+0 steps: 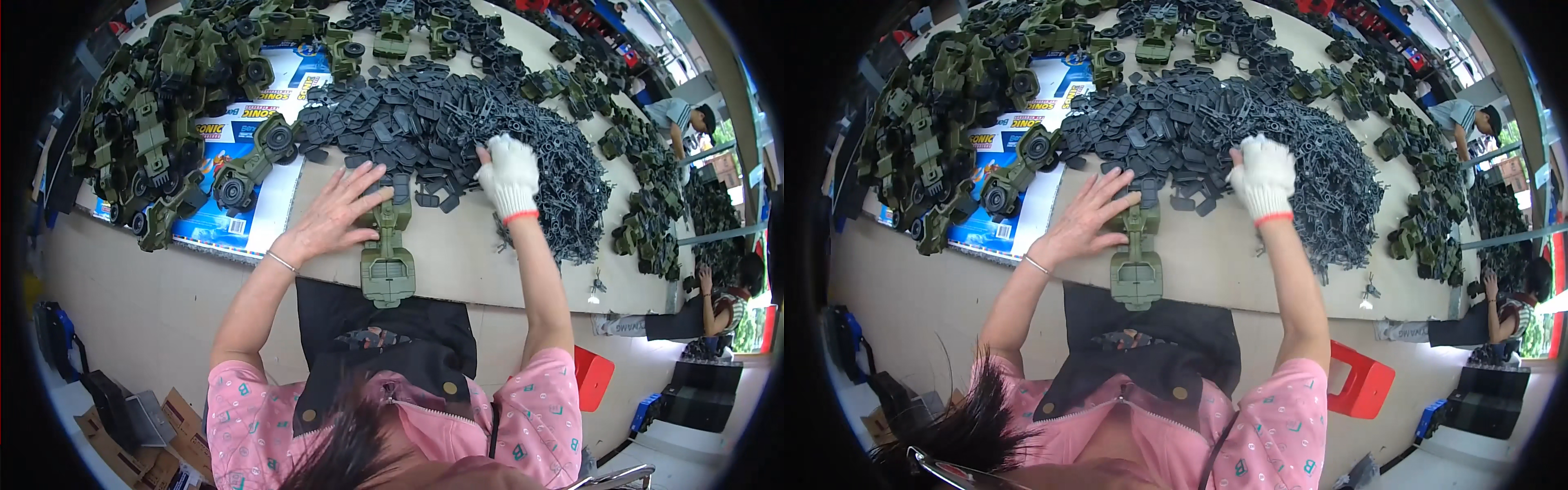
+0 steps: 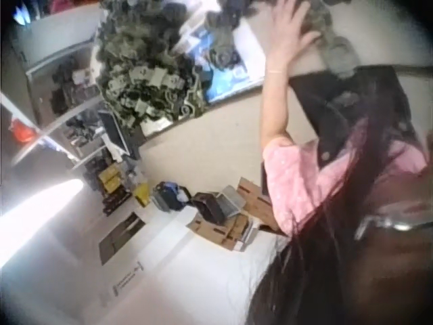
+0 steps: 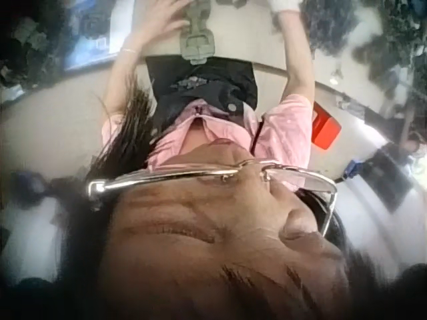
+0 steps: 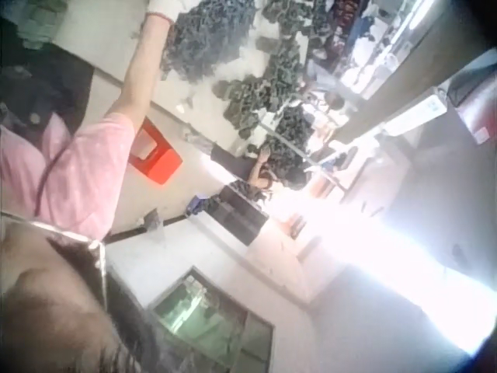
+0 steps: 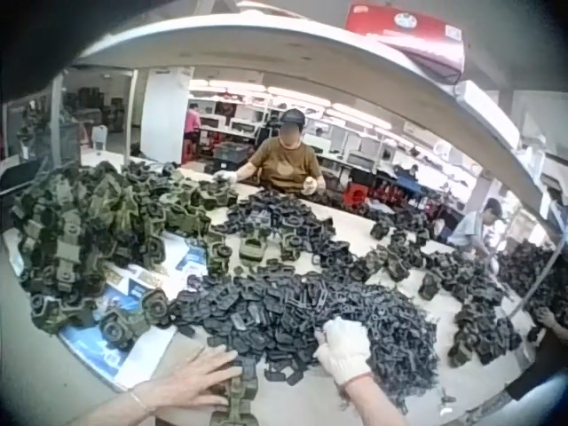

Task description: The person assembles small black plastic components onto a green plastic base housing by hand.

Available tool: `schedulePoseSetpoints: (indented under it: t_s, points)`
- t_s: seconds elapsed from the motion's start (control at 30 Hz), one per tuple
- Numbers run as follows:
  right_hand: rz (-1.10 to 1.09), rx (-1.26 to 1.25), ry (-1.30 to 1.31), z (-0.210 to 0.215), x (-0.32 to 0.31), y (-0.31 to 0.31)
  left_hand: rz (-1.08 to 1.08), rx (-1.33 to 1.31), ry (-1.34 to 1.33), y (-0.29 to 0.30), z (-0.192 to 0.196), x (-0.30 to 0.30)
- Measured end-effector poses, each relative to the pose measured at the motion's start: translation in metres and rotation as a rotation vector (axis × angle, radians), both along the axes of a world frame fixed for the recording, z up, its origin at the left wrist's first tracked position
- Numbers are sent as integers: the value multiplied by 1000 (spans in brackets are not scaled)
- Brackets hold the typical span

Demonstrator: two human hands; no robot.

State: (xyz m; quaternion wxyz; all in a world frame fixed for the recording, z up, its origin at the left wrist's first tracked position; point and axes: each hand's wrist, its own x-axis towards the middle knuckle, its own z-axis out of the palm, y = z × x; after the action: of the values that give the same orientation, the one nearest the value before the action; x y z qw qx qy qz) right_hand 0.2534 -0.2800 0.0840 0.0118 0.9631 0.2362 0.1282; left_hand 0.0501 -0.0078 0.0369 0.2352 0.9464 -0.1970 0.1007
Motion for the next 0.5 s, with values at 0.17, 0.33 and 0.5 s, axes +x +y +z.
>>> schedulePoseSetpoints:
  t_s: [0.17, 0.33, 0.5]
  points:
    - [75, -312, -89, -3, 14, 9, -14, -227, 11, -1, -22, 1]
    - [-81, -7, 194, 46, 2, 1, 104, -331, -127, -15, -37, -9]
    - [174, -58, 214, 26, -73, -21, 345, -362, -167, -14, -38, -23]
